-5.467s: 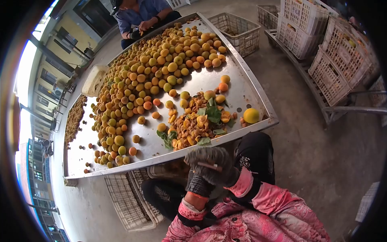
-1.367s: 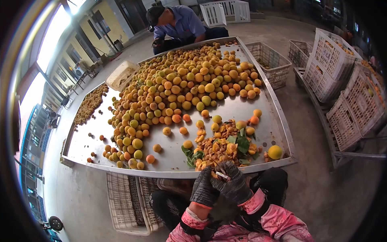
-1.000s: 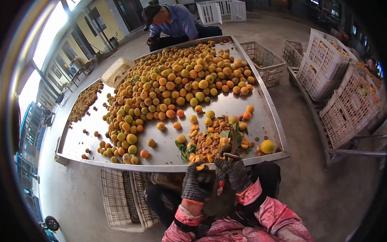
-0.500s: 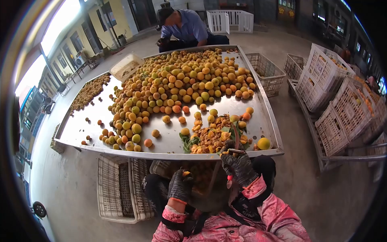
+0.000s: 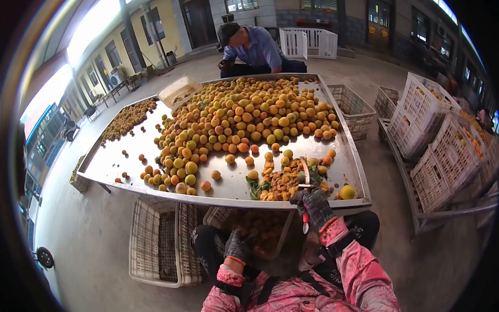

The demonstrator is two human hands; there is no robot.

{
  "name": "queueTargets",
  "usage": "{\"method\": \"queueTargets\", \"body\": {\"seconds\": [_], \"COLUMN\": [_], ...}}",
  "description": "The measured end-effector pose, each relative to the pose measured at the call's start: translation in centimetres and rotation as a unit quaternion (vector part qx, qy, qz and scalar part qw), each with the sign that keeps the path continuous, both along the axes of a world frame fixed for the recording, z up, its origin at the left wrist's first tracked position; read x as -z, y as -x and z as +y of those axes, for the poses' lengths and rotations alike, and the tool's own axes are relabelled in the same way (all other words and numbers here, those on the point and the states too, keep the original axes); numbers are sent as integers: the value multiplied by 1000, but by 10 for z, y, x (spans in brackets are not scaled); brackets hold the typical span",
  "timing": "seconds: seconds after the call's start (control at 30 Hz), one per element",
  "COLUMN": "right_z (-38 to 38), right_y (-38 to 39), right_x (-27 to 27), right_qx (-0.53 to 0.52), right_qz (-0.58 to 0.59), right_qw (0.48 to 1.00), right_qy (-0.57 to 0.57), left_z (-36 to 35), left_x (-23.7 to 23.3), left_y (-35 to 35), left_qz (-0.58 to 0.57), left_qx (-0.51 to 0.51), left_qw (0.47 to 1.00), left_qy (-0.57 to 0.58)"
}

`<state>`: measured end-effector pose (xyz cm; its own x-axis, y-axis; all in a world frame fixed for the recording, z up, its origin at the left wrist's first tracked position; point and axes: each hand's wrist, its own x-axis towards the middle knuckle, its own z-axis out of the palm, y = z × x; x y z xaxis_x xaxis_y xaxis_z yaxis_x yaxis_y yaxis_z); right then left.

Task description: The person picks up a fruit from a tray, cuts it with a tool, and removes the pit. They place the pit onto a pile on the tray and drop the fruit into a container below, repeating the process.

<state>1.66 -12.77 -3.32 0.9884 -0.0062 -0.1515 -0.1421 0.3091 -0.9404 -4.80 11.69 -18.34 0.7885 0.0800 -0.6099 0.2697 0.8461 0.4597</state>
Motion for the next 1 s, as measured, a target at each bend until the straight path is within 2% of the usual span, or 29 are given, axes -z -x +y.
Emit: {"method": "queueTargets", "body": {"seconds": [0.07, 0.2, 0.27, 0.33, 0.4, 0.47, 0.53, 0.57, 0.63, 0.67, 0.7, 0.73, 0.77, 0.8, 0.83, 0.87, 0.9, 0.93, 0.97, 1.0], "right_z": [-4, 0, 3, -3, -5, -5, -16, -24, -25, -24, -22, -17, -9, -4, -4, 2, 9, 14, 16, 17], "right_y": [-3, -14, -22, -28, -28, -19, -18, -20, -14, -12, -16, -17, -14, -11, -4, -5, -6, -7, -6, -6], "right_x": [7, 2, 5, 10, 11, -4, 2, 11, -16, -26, -24, -25, -28, -32, -38, -39, -40, -39, -37, -33], "right_qx": [-11, -13, 49, 24, 33, 48, 56, 37, 26, 13, 39, 38, 78, 114, 54, 46, 91, 137, 137, 134], "right_qz": [-6, 15, -56, -35, -7, -22, -93, -79, -42, -6, -1, 1, -12, -25, -18, -15, -5, 5, 1, 3], "right_qw": [1000, 999, 985, 990, 999, 998, 994, 996, 999, 1000, 999, 998, 994, 986, 982, 981, 969, 952, 954, 954], "right_qy": [-3, 42, 156, 134, -26, -28, 12, 29, 4, -13, -36, -41, -81, -119, -182, -186, -231, -274, -267, -268], "left_z": [1, -8, -15, -19, -23, -26, -28, -28, -29, -32, -37, -43, -51, -57, -63, -73, -88, -99, -104, -106], "left_x": [7, -31, -46, -54, -57, -62, -76, -85, -106, -114, -122, -131, -143, -145, -148, -155, -168, -172, -159, -138], "left_y": [-1, 7, 8, 6, 2, 1, 0, 0, -2, -4, -8, -12, -13, -19, -23, -21, -16, -14, -16, -18], "left_qz": [-11, 4, 10, -20, -24, -26, -97, -94, -148, -145, -239, -323, -303, -419, -495, -487, -404, -247, -245, -293], "left_qx": [5, 9, 12, 26, 32, 41, 52, 54, 85, 86, 108, 126, 184, 195, 193, 194, 293, 329, 326, 315], "left_qw": [1000, 999, 998, 994, 992, 989, 975, 974, 940, 939, 850, 726, 800, 591, 330, 330, 674, 889, 891, 850], "left_qy": [-19, -39, -63, -103, -121, -140, -192, -199, -294, -301, -457, -594, -485, -661, -780, -786, -545, -198, -201, -304]}}
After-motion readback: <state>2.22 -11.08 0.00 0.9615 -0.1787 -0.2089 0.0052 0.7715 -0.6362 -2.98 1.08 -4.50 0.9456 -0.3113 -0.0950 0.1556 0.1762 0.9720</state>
